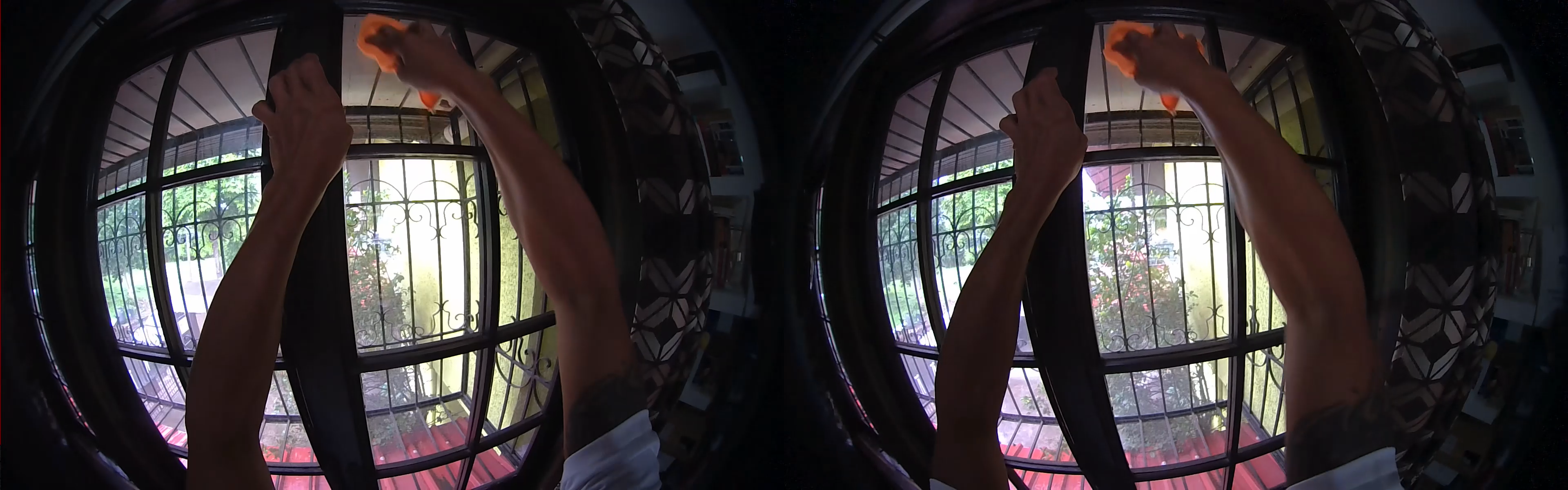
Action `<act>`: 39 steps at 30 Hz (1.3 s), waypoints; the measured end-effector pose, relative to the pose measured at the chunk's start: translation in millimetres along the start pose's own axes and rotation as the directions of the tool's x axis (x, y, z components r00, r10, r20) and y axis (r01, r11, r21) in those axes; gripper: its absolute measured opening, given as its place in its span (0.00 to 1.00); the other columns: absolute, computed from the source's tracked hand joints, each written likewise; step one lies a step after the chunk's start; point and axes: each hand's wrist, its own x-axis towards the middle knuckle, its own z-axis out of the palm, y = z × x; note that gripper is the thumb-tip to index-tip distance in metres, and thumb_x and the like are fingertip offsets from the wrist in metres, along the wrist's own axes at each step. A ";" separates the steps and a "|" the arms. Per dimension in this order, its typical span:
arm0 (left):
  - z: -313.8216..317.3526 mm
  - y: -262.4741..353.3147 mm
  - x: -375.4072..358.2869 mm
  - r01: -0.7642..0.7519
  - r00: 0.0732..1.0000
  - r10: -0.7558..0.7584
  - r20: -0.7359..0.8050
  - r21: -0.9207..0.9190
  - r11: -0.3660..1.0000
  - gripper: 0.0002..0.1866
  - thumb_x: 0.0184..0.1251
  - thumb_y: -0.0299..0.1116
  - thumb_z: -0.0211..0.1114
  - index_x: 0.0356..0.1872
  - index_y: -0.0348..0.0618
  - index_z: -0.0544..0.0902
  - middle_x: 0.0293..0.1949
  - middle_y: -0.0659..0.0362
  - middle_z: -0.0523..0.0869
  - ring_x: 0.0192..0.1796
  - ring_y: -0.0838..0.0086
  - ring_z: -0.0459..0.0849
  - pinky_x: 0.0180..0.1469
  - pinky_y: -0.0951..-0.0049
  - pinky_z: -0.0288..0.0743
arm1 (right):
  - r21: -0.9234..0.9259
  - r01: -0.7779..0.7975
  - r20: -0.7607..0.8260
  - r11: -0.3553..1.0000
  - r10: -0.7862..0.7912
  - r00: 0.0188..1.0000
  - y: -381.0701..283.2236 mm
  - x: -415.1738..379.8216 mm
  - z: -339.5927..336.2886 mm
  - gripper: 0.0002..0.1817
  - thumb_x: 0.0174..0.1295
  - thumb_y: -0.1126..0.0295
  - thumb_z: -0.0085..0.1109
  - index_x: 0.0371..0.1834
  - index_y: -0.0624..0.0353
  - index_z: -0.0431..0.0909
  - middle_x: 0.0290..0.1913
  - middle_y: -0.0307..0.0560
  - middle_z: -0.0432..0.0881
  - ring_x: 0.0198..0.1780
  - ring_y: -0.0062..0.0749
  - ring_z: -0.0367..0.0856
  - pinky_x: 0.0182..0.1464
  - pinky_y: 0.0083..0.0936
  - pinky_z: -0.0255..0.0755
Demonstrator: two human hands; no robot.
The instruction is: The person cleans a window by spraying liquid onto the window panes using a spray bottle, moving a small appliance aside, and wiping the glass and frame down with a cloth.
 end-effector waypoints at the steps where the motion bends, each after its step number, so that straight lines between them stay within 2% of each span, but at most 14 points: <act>1: 0.7 -1.4 0.8 0.000 1.000 0.000 -0.011 0.000 1.000 0.31 0.54 0.20 0.63 0.62 0.31 0.64 0.60 0.45 0.70 0.64 0.53 0.68 0.53 0.41 0.62 | 0.004 -0.003 0.001 1.000 0.003 1.000 -3.0 1.0 1.7 0.33 0.56 0.79 0.59 0.69 0.45 0.74 0.62 0.45 0.80 0.65 0.46 0.73 0.65 0.38 0.76; 3: 0.8 -0.7 -1.0 0.001 1.000 -0.001 -0.019 -0.006 1.000 0.31 0.54 0.20 0.63 0.62 0.32 0.64 0.60 0.45 0.70 0.63 0.52 0.68 0.53 0.41 0.62 | 0.069 0.042 0.005 0.997 -0.042 0.999 -6.3 -0.6 1.1 0.29 0.57 0.71 0.63 0.66 0.40 0.77 0.62 0.33 0.80 0.64 0.43 0.72 0.61 0.52 0.74; 8: 2.2 0.9 -0.1 -0.016 0.998 0.012 -0.066 -0.054 0.998 0.30 0.55 0.21 0.62 0.61 0.30 0.63 0.60 0.44 0.70 0.63 0.52 0.68 0.53 0.42 0.62 | 0.202 0.431 -0.056 0.879 -0.429 0.902 -22.1 -87.3 8.5 0.34 0.52 0.78 0.64 0.65 0.39 0.78 0.63 0.37 0.80 0.63 0.46 0.73 0.62 0.50 0.72; 12: -0.3 2.1 -0.2 -0.007 1.000 0.006 -0.028 -0.027 1.000 0.30 0.55 0.21 0.62 0.61 0.30 0.63 0.60 0.44 0.69 0.64 0.52 0.68 0.54 0.42 0.61 | 0.193 0.345 -0.045 0.919 -0.343 0.938 -21.3 -58.4 3.8 0.34 0.52 0.78 0.63 0.66 0.38 0.78 0.62 0.40 0.81 0.64 0.45 0.73 0.61 0.51 0.71; 17: -0.9 1.7 0.2 -0.011 1.000 0.010 -0.017 -0.045 0.999 0.31 0.54 0.20 0.62 0.61 0.30 0.63 0.60 0.43 0.69 0.64 0.52 0.67 0.54 0.41 0.61 | 0.064 0.174 -0.180 0.983 -0.161 0.971 -14.1 18.8 4.5 0.30 0.56 0.77 0.60 0.65 0.43 0.79 0.49 0.48 0.84 0.59 0.41 0.74 0.61 0.39 0.71; 19: 0.8 1.6 -0.7 -0.016 0.999 0.015 -0.029 -0.046 0.999 0.31 0.55 0.20 0.61 0.62 0.30 0.63 0.61 0.42 0.69 0.64 0.52 0.67 0.54 0.41 0.61 | 0.182 0.009 0.097 0.983 -0.027 0.995 -12.0 40.4 -3.7 0.26 0.66 0.71 0.53 0.69 0.45 0.75 0.69 0.53 0.74 0.72 0.54 0.66 0.70 0.56 0.62; 22: 1.4 -0.3 1.6 -0.006 0.999 0.004 -0.034 -0.062 0.998 0.31 0.55 0.20 0.61 0.62 0.30 0.62 0.62 0.42 0.68 0.64 0.51 0.67 0.55 0.41 0.60 | 0.146 0.032 0.039 0.989 -0.038 0.999 -12.6 45.7 -2.9 0.26 0.66 0.68 0.54 0.70 0.49 0.74 0.69 0.50 0.74 0.72 0.58 0.65 0.70 0.61 0.60; 24: 1.5 1.7 0.8 0.013 1.000 -0.014 -0.014 -0.085 0.996 0.32 0.55 0.20 0.62 0.63 0.30 0.62 0.62 0.42 0.68 0.65 0.51 0.67 0.55 0.40 0.59 | 0.093 -0.013 0.187 0.996 -0.005 0.982 -14.8 42.2 0.3 0.28 0.67 0.65 0.51 0.72 0.50 0.71 0.73 0.48 0.71 0.75 0.59 0.61 0.72 0.63 0.55; 26: -0.9 1.5 0.2 0.005 1.000 -0.007 -0.028 -0.086 0.996 0.32 0.56 0.20 0.61 0.63 0.30 0.62 0.62 0.43 0.68 0.65 0.51 0.67 0.56 0.41 0.58 | 0.110 0.122 -0.136 0.986 -0.107 0.985 -14.7 27.3 19.3 0.31 0.55 0.79 0.59 0.66 0.45 0.79 0.45 0.49 0.83 0.58 0.42 0.75 0.59 0.37 0.71; 28: -2.8 3.2 0.4 0.053 0.998 -0.051 0.021 -0.118 0.992 0.34 0.53 0.15 0.59 0.66 0.30 0.63 0.66 0.44 0.68 0.67 0.51 0.66 0.58 0.43 0.58 | 0.226 0.172 -0.132 0.959 -0.145 0.981 -14.0 -0.7 17.0 0.32 0.54 0.81 0.58 0.64 0.46 0.80 0.44 0.51 0.82 0.56 0.44 0.76 0.57 0.37 0.73; 30: -2.1 0.9 0.9 0.048 0.999 -0.047 0.013 -0.107 0.993 0.34 0.56 0.18 0.63 0.66 0.30 0.63 0.65 0.43 0.69 0.68 0.51 0.66 0.58 0.43 0.58 | 0.267 0.250 -0.044 0.931 -0.248 0.968 -24.1 -36.4 4.8 0.31 0.53 0.79 0.66 0.64 0.47 0.79 0.53 0.55 0.82 0.58 0.45 0.78 0.60 0.37 0.76; 32: -3.2 0.1 -0.9 0.041 0.999 -0.041 0.004 -0.108 0.993 0.35 0.56 0.24 0.67 0.65 0.31 0.63 0.64 0.44 0.69 0.66 0.52 0.67 0.57 0.43 0.59 | 0.392 0.222 -0.024 0.893 -0.231 0.973 -39.0 -72.5 -7.6 0.33 0.49 0.89 0.57 0.61 0.50 0.82 0.42 0.48 0.82 0.51 0.42 0.76 0.53 0.37 0.75; 36: -1.7 -1.8 -1.5 -0.013 0.999 0.011 -0.034 -0.045 0.999 0.41 0.53 0.36 0.77 0.64 0.31 0.63 0.62 0.46 0.70 0.65 0.53 0.68 0.56 0.43 0.60 | 0.456 0.286 0.103 0.843 -0.369 0.924 -41.3 -87.6 -15.1 0.31 0.50 0.90 0.58 0.58 0.51 0.84 0.43 0.48 0.82 0.49 0.40 0.77 0.53 0.32 0.77; 39: -3.2 -1.1 0.6 0.010 1.000 -0.010 -0.003 -0.032 0.999 0.37 0.54 0.27 0.71 0.65 0.31 0.63 0.60 0.46 0.71 0.65 0.53 0.68 0.56 0.43 0.60 | 0.358 0.126 0.240 0.925 -0.221 0.945 -44.6 -92.9 -35.7 0.25 0.52 0.80 0.65 0.55 0.47 0.86 0.49 0.49 0.82 0.55 0.41 0.80 0.56 0.39 0.78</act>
